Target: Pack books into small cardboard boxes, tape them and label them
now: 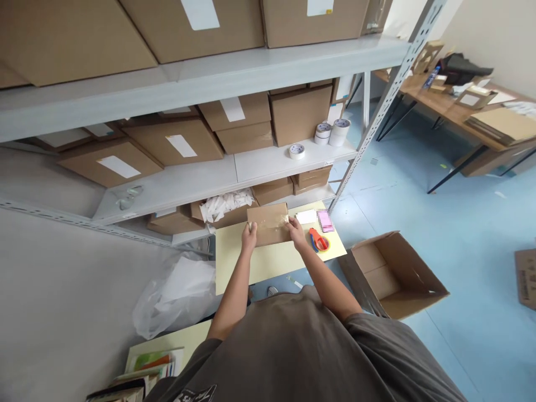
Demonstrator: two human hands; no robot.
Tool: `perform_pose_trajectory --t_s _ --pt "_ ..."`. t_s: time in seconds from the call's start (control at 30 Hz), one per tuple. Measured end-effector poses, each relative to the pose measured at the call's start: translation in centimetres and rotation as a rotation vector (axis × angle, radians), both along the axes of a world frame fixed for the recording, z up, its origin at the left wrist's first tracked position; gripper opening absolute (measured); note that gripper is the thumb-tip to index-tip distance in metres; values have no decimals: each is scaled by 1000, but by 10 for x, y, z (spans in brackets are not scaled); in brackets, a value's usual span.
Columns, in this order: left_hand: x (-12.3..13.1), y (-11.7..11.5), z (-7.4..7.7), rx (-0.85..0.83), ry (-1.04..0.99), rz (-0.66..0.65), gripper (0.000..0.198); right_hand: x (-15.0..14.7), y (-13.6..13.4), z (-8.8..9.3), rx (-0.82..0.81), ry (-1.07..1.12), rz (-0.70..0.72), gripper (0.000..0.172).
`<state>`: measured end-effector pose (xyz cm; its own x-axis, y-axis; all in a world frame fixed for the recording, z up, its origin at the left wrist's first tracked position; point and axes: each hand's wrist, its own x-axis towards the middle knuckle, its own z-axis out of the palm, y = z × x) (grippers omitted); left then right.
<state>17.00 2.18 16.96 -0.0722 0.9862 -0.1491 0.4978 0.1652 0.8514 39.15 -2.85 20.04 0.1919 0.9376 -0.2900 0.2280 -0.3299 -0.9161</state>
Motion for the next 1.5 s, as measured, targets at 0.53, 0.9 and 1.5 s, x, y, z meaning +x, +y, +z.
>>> perform_pose_trajectory --t_s 0.53,0.9,1.5 --pt "-35 -75 -89 -338 -66 6 31 -20 -56 -129 -304 -81 95 68" --pt "-47 -48 -79 -119 170 24 54 31 -28 -96 -177 -244 -11 94" --pt "225 97 -146 -509 322 -181 33 178 89 -201 -348 -486 370 93"
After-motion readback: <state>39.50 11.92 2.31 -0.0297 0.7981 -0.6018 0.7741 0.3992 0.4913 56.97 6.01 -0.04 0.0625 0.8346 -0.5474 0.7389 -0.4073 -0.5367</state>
